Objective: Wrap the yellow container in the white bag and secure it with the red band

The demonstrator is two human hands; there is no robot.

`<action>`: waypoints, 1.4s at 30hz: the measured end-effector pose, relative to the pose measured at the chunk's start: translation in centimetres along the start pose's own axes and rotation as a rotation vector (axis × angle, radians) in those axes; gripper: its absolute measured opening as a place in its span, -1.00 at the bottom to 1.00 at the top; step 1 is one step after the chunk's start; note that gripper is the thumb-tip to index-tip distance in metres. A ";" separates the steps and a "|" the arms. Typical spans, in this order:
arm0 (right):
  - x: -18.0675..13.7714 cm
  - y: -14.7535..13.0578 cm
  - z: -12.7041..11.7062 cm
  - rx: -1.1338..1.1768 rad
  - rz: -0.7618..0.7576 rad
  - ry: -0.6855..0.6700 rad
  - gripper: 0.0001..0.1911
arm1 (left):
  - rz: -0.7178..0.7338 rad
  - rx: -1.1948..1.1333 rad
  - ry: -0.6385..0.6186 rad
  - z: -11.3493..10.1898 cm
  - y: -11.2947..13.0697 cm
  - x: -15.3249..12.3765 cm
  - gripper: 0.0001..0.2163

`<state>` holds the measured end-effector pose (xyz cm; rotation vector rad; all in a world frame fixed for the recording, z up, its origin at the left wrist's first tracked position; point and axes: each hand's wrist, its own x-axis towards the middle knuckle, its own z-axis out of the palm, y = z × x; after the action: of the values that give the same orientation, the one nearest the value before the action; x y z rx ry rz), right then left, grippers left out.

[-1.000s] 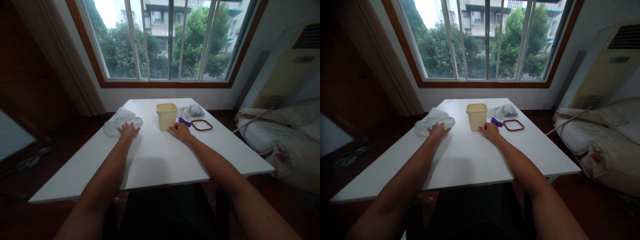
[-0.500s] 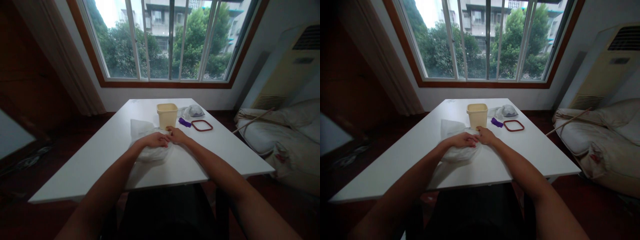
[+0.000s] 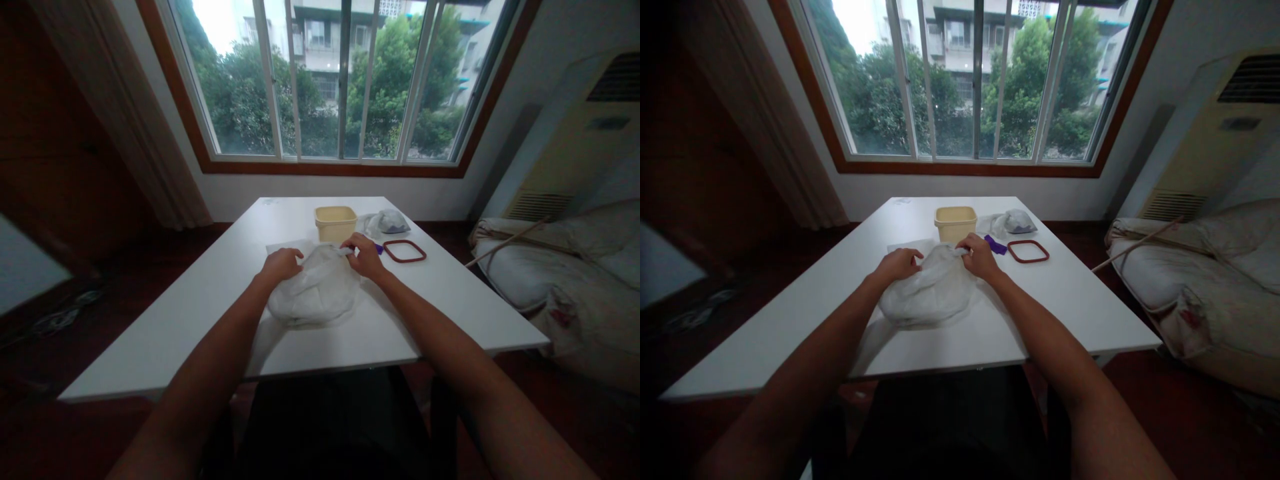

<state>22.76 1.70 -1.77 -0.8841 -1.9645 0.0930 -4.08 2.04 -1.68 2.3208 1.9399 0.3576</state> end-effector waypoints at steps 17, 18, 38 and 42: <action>0.5 -0.6 -1.7 -0.070 -0.132 0.175 -0.75 | -0.017 -0.214 0.269 -2.5 -0.1 -0.2 -0.78; 0.5 0.0 -2.0 -0.103 -0.109 0.164 -0.72 | -0.101 -0.174 0.384 -3.2 -0.7 -0.4 -0.77; 0.3 -0.5 -2.0 0.350 0.190 -0.270 -0.63 | 0.338 -1.405 -0.097 -4.1 5.1 -2.3 -0.40; 0.4 1.5 -2.3 0.425 0.354 -0.200 -0.79 | 0.425 -1.196 0.049 -3.9 2.0 -1.5 -0.24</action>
<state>25.24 2.38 -0.84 -0.9497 -1.8459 0.8003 -3.35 -0.11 2.41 1.7737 0.7418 1.1913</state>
